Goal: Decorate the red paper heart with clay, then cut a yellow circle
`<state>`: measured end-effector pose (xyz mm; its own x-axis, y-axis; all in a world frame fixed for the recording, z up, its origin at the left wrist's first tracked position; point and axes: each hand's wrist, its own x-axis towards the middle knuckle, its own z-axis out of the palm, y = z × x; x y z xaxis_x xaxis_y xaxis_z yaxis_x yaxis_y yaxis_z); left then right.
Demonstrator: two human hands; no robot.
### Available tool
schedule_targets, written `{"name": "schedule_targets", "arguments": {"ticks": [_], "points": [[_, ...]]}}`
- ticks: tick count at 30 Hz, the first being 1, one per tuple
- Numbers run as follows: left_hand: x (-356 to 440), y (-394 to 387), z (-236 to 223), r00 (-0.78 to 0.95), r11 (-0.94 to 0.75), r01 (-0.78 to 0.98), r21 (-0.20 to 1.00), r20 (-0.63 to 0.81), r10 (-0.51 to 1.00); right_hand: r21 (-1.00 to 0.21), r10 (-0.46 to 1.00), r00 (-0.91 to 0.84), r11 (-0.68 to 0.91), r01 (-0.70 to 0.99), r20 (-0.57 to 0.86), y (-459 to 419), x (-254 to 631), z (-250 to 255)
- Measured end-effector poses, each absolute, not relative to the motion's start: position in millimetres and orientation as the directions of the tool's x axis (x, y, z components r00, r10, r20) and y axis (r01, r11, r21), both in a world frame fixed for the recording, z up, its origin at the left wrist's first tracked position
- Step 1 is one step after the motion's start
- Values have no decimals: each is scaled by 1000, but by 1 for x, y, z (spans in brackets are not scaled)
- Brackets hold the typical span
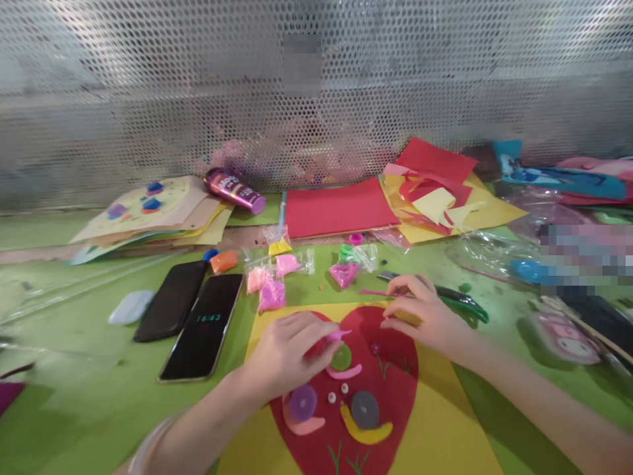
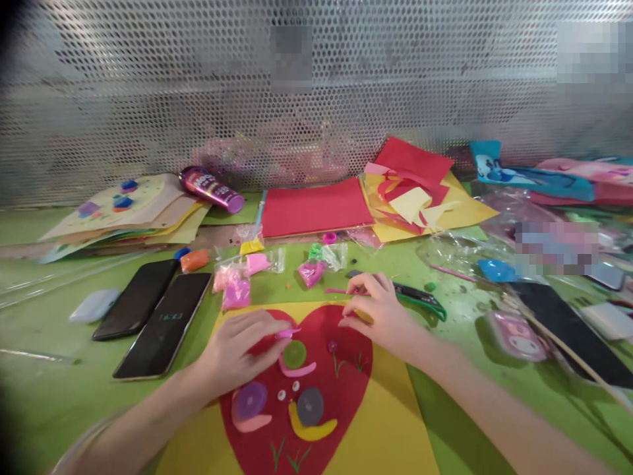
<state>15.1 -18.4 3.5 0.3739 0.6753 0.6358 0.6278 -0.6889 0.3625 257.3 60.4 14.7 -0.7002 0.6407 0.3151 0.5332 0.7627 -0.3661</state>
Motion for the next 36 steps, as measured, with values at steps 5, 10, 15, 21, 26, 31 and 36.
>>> {"name": "schedule_targets", "arguments": {"ticks": [5,10,15,21,26,31,36], "points": [[15,-18,3,350,-674,622,398,629,694,-401,658,-702,741,538,273,59,257,17],[14,-16,3,334,-644,651,402,610,719,-414,662,-704,734,539,257,57,257,16],[16,-19,2,380,-677,627,385,607,698,-384,628,-726,767,514,282,57,259,17],[14,-21,0,438,-707,610,358,591,677,-368,632,-730,764,530,259,58,260,17],[12,-19,0,422,-691,633,348,594,685,-375,640,-729,755,537,243,60,260,15],[15,-20,0,429,-698,602,388,580,693,-393,644,-732,746,537,222,61,260,15],[16,-18,2,386,-679,603,418,592,707,-410,650,-730,737,537,212,62,260,16]]}}
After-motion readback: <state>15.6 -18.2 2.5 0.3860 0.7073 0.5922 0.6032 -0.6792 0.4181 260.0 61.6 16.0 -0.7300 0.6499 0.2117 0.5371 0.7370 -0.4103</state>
